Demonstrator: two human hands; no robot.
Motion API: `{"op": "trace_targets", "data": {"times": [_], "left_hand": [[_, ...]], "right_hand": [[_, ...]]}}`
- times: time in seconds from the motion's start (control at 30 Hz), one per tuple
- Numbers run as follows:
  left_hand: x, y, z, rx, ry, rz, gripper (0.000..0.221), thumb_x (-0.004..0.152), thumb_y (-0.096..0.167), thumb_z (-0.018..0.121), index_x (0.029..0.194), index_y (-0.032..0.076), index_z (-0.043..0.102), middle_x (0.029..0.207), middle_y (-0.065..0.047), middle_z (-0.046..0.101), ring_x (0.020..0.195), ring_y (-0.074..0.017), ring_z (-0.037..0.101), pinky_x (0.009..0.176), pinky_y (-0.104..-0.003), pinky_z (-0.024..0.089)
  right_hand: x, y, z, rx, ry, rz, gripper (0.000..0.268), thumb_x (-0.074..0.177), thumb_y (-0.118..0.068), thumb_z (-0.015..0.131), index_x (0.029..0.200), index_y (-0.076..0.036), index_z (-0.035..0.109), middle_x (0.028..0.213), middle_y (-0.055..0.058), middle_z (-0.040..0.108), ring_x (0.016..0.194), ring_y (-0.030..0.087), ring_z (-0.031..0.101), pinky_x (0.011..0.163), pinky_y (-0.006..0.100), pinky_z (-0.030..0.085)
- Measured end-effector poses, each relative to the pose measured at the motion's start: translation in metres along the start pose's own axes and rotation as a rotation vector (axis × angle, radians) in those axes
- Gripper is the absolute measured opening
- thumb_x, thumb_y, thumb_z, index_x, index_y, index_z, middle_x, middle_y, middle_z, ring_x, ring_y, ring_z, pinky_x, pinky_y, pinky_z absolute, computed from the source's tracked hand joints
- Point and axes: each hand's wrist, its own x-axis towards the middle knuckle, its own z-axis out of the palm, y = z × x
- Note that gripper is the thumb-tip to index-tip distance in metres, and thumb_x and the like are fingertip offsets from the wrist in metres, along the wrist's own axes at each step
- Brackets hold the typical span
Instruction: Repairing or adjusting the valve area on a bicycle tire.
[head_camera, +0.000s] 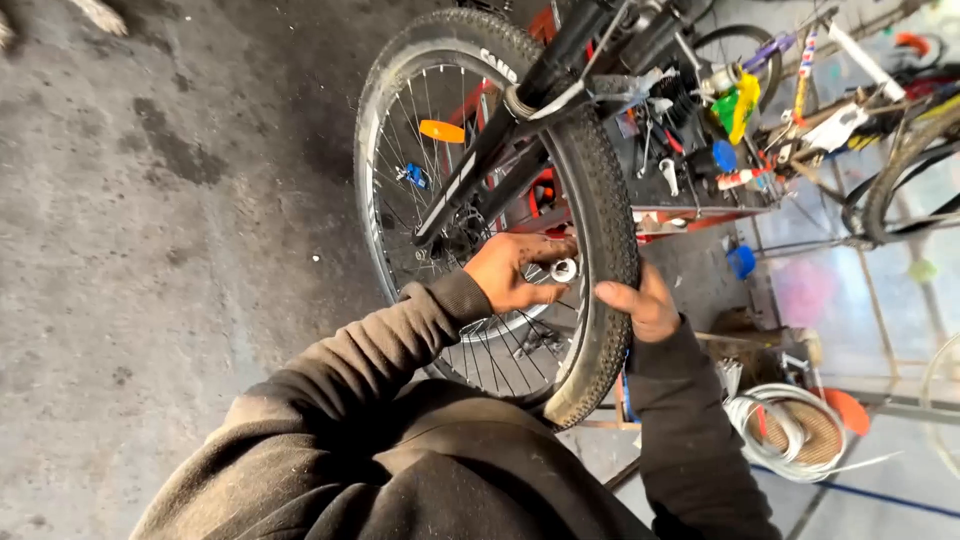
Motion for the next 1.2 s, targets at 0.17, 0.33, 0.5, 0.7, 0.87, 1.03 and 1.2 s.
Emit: {"op": "trace_targets", "data": {"times": [0.17, 0.33, 0.5, 0.7, 0.87, 1.03, 1.2], "left_hand": [[0.001, -0.010, -0.006, 0.141, 0.182, -0.056, 0.042, 0.082, 0.030, 0.084, 0.119, 0.012, 0.073, 0.092, -0.012, 0.072, 0.087, -0.0331, 0.073, 0.079, -0.047, 0.060], [0.010, -0.011, -0.002, 0.259, 0.222, -0.015, 0.042, 0.081, 0.028, 0.085, 0.117, 0.010, 0.073, 0.090, -0.014, 0.072, 0.086, -0.0361, 0.072, 0.075, -0.046, 0.059], [0.012, -0.018, 0.007, 0.509, 0.211, 0.144, 0.040, 0.085, 0.039, 0.080, 0.112, 0.010, 0.073, 0.086, -0.012, 0.069, 0.084, -0.0344, 0.071, 0.069, -0.048, 0.058], [0.032, -0.028, 0.012, 0.698, 0.057, 0.151, 0.027, 0.074, 0.048, 0.072, 0.090, 0.026, 0.073, 0.077, 0.003, 0.070, 0.080, -0.0245, 0.073, 0.067, -0.046, 0.060], [0.025, -0.019, 0.012, 0.553, 0.133, -0.060, 0.026, 0.082, 0.046, 0.071, 0.100, 0.026, 0.073, 0.086, -0.001, 0.075, 0.086, -0.0324, 0.074, 0.071, -0.052, 0.060], [0.015, -0.008, 0.021, 0.440, 0.268, -0.211, 0.035, 0.087, 0.053, 0.073, 0.112, 0.028, 0.074, 0.098, -0.003, 0.078, 0.095, -0.0339, 0.074, 0.080, -0.052, 0.061], [0.004, 0.014, 0.025, 0.148, 0.119, -0.028, 0.034, 0.103, 0.016, 0.057, 0.129, -0.005, 0.061, 0.110, -0.014, 0.074, 0.089, -0.0231, 0.076, 0.079, -0.031, 0.062]], "right_hand": [[-0.007, -0.036, 0.040, -0.012, 0.015, -0.011, 0.053, 0.074, -0.002, 0.072, 0.126, 0.005, 0.065, 0.105, 0.024, 0.073, 0.096, 0.035, 0.073, 0.078, 0.052, 0.063], [-0.006, -0.015, 0.015, -0.079, 0.022, -0.019, 0.055, 0.073, -0.003, 0.072, 0.127, 0.007, 0.064, 0.109, 0.027, 0.071, 0.102, 0.037, 0.071, 0.081, 0.057, 0.060], [-0.007, -0.004, 0.010, -0.096, 0.038, -0.071, 0.062, 0.073, -0.001, 0.072, 0.133, 0.005, 0.060, 0.119, 0.024, 0.069, 0.105, 0.036, 0.069, 0.087, 0.059, 0.058], [0.006, 0.048, -0.064, -0.075, -0.003, -0.045, 0.055, 0.079, -0.003, 0.070, 0.132, 0.007, 0.059, 0.117, 0.026, 0.068, 0.104, 0.037, 0.069, 0.086, 0.060, 0.055], [0.018, 0.016, -0.031, -0.083, -0.074, -0.023, 0.063, 0.074, -0.002, 0.070, 0.136, 0.005, 0.058, 0.116, 0.025, 0.068, 0.101, 0.038, 0.069, 0.081, 0.061, 0.057], [0.013, -0.019, -0.006, -0.201, -0.091, -0.061, 0.061, 0.077, -0.006, 0.072, 0.134, 0.007, 0.057, 0.117, 0.028, 0.068, 0.100, 0.039, 0.068, 0.085, 0.061, 0.055], [0.011, -0.029, -0.008, -0.015, -0.266, 0.131, 0.053, 0.082, 0.003, 0.056, 0.134, 0.010, 0.061, 0.124, 0.021, 0.070, 0.100, 0.030, 0.066, 0.091, 0.038, 0.048]]}}
